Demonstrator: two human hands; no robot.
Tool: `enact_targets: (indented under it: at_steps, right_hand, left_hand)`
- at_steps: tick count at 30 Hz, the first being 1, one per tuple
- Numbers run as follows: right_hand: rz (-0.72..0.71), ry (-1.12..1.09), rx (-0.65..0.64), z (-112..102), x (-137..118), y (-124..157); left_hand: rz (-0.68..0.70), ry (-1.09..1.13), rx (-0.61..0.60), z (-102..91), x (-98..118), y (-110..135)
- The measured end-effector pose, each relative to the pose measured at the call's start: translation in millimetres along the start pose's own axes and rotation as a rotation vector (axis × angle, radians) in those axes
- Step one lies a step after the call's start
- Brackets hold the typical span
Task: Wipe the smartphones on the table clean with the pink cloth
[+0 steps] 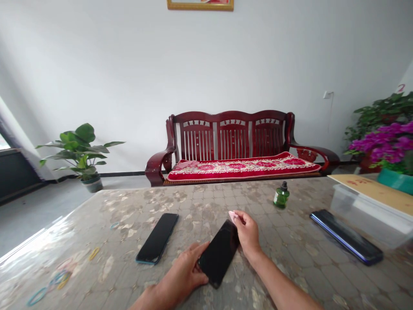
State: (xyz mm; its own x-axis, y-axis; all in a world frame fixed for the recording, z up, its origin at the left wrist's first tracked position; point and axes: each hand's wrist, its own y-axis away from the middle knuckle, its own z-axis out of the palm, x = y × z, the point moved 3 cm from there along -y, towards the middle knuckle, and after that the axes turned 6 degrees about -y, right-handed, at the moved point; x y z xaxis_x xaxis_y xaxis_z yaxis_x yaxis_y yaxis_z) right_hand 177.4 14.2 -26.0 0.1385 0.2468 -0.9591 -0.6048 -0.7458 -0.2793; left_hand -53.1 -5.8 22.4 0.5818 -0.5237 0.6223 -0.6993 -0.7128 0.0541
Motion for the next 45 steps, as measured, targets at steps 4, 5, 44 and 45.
enact_targets:
  at_steps: [4,5,44,45]
  right_hand:
    - [-0.026,0.03,-0.022,3,0,0]
    - [-0.03,0.038,-0.032,4,-1,0]
    - [-0.682,0.695,-0.703,25,-45,2]
    - [-0.68,0.704,-0.687,28,-44,-2]
  left_hand:
    - [0.028,-0.053,-0.057,2.6,10,-1]
    - [0.034,-0.05,-0.063,4.9,11,-1]
    - [0.252,-0.317,0.134,33.1,15,-4]
    - [0.25,-0.325,0.134,33.1,15,-4]
